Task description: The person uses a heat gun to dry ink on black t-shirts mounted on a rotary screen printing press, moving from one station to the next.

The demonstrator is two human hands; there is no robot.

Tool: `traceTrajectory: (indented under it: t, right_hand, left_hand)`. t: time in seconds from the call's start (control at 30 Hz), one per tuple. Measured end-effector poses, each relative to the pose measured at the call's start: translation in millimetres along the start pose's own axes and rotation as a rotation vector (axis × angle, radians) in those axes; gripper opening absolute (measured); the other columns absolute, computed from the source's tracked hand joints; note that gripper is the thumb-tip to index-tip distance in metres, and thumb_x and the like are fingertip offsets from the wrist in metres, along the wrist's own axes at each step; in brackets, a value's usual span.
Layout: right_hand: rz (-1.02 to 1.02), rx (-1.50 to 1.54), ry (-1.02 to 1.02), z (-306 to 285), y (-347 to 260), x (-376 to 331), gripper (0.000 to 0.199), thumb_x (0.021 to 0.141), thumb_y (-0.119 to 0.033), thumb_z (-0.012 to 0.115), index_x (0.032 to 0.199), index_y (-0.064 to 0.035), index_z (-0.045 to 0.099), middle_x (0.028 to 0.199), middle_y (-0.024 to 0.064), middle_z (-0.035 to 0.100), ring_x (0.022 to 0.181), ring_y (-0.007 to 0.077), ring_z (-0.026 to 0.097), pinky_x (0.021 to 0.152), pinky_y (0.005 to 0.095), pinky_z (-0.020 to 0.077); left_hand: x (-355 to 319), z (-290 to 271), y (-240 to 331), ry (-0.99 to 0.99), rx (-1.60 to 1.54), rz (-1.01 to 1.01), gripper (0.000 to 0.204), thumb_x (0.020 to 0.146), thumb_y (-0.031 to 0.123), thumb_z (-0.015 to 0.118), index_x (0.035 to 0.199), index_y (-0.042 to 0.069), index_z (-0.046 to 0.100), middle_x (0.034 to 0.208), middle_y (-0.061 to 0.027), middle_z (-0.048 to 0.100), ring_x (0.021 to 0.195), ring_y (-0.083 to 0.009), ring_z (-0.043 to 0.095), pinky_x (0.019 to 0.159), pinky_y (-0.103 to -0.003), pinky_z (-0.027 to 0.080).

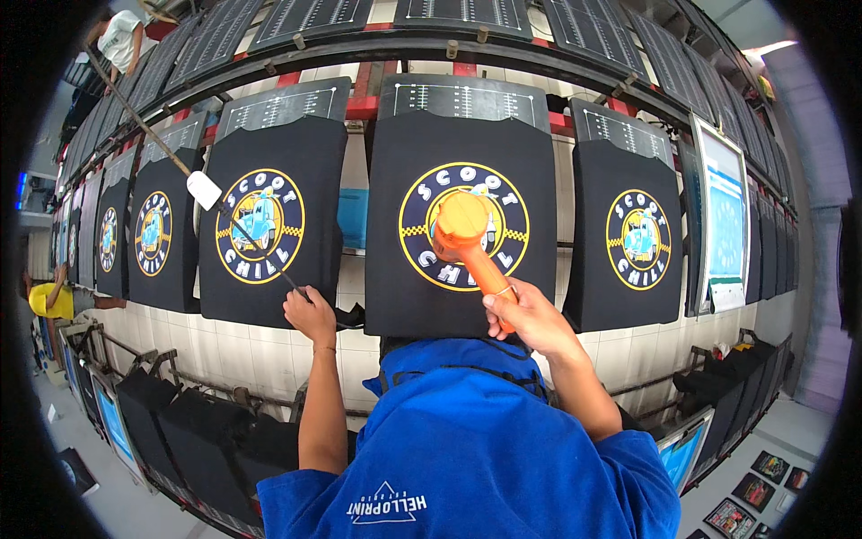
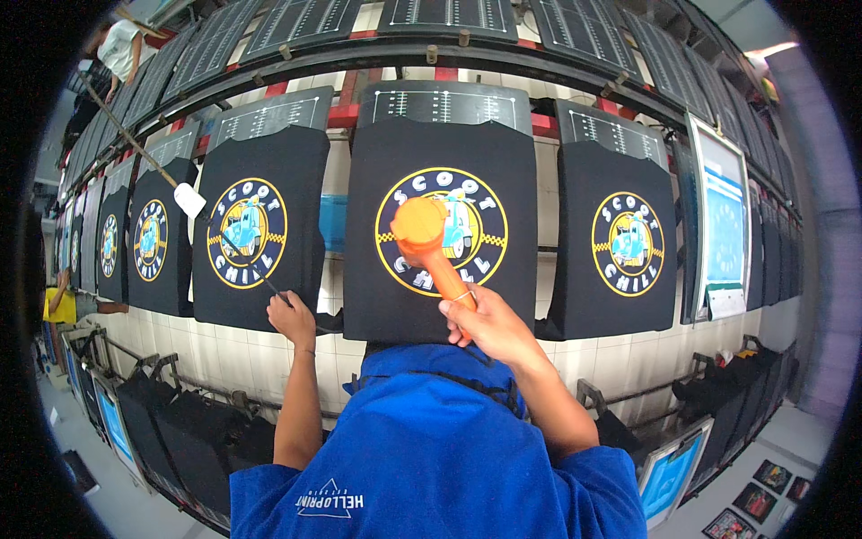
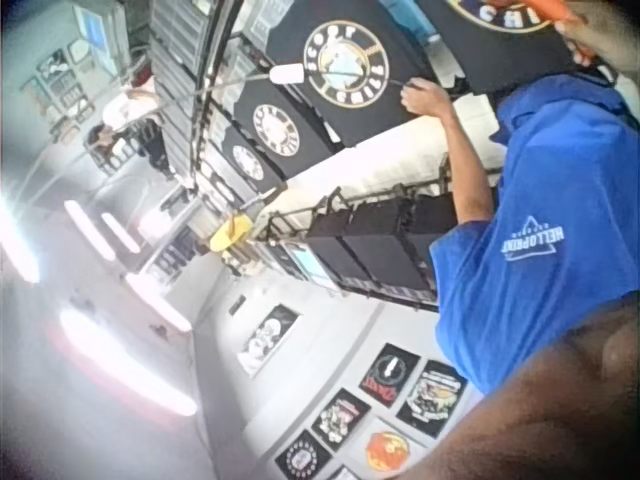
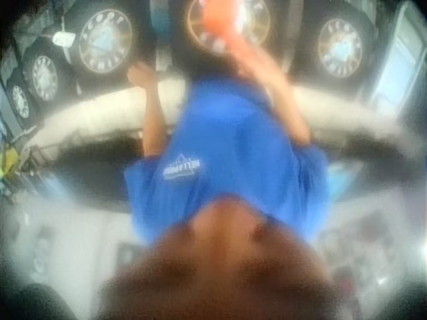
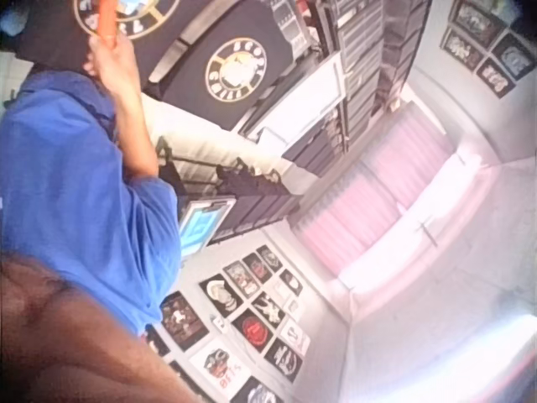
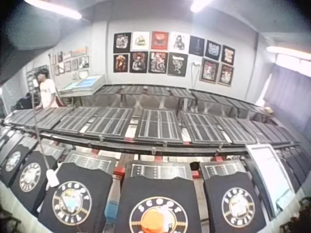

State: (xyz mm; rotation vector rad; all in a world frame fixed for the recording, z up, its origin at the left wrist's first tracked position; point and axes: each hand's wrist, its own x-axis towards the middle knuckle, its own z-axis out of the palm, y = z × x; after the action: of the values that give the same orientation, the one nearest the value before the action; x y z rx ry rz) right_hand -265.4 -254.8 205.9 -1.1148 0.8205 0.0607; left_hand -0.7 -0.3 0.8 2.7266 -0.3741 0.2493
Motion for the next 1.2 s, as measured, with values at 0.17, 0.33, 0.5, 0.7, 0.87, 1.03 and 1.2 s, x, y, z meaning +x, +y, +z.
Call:
traceTrajectory:
  t: [0.17,0.33,0.5,0.7,0.87,1.03,1.2]
  right_hand:
    - [0.016,0.022,0.134,-17.0,11.5,-21.0,0.025,0.096,-0.027,0.062,0.105,-0.0036,0.056,0.076,0.0005,0.058,0.064,0.009,0.06,0.056,0.0228,0.049]
    - [-0.085,0.096,0.284,-26.4,15.5,-24.8,0.025,0.097,-0.026,0.062,0.102,-0.0024,0.055,0.074,0.0008,0.057,0.062,0.0096,0.059,0.056,0.0234,0.049]
    - [-0.119,0.136,0.284,-26.5,13.1,-21.9,0.025,0.097,-0.025,0.061,0.103,-0.0024,0.055,0.073,0.0006,0.057,0.061,0.0092,0.059,0.055,0.0231,0.0489]
    - [-0.11,0.151,0.334,-16.4,18.1,-21.5,0.024,0.097,-0.025,0.062,0.103,-0.0029,0.055,0.074,0.0003,0.058,0.061,0.0087,0.059,0.054,0.0226,0.0489]
    - [-0.066,0.16,0.201,5.9,15.2,-13.7,0.023,0.096,-0.025,0.063,0.103,-0.0038,0.056,0.076,0.0007,0.058,0.063,0.0089,0.059,0.056,0.0226,0.0488]
    - [-0.036,0.144,0.107,18.2,10.4,-1.9,0.025,0.096,-0.026,0.063,0.105,-0.0042,0.057,0.077,0.0004,0.058,0.063,0.0089,0.059,0.057,0.0229,0.0487]
    - [-0.03,0.148,0.282,-7.5,16.6,-23.6,0.027,0.095,-0.027,0.064,0.105,-0.0036,0.056,0.077,0.0005,0.058,0.063,0.0087,0.059,0.056,0.0235,0.0487]
  left_hand:
    - [-0.7,-1.3,-1.0,0.005,-0.034,-0.002,0.024,0.094,0.02,0.053,0.092,-0.002,0.064,0.092,-0.0137,0.06,0.091,-0.0352,0.055,0.08,-0.047,0.041]
    - [0.1,-0.8,-2.2,-0.03,-0.045,0.025,0.025,0.095,0.022,0.052,0.094,-0.002,0.061,0.09,-0.0171,0.06,0.093,-0.0369,0.055,0.082,-0.048,0.04]
    - [3.6,-2.7,0.9,-0.053,-0.038,0.011,0.026,0.095,0.023,0.052,0.094,-0.001,0.062,0.091,-0.0172,0.061,0.093,-0.0369,0.055,0.082,-0.047,0.04]
    - [3.2,-2.7,-0.9,-0.077,-0.029,0.017,0.026,0.095,0.023,0.053,0.095,-0.001,0.062,0.09,-0.0175,0.062,0.093,-0.0372,0.056,0.082,-0.048,0.04]
    - [3.5,-3.4,-1.4,-0.092,-0.039,0.021,0.027,0.095,0.024,0.053,0.095,-0.002,0.061,0.089,-0.0182,0.061,0.092,-0.0377,0.055,0.081,-0.048,0.04]
    - [3.9,-0.6,-1.7,-0.071,-0.039,0.034,0.026,0.095,0.024,0.053,0.093,-0.002,0.06,0.089,-0.0187,0.061,0.092,-0.0382,0.055,0.081,-0.048,0.039]
    - [3.0,-1.2,-5.2,-0.079,-0.075,0.022,0.026,0.095,0.021,0.052,0.09,-0.002,0.062,0.089,-0.0153,0.059,0.091,-0.0361,0.054,0.079,-0.047,0.038]
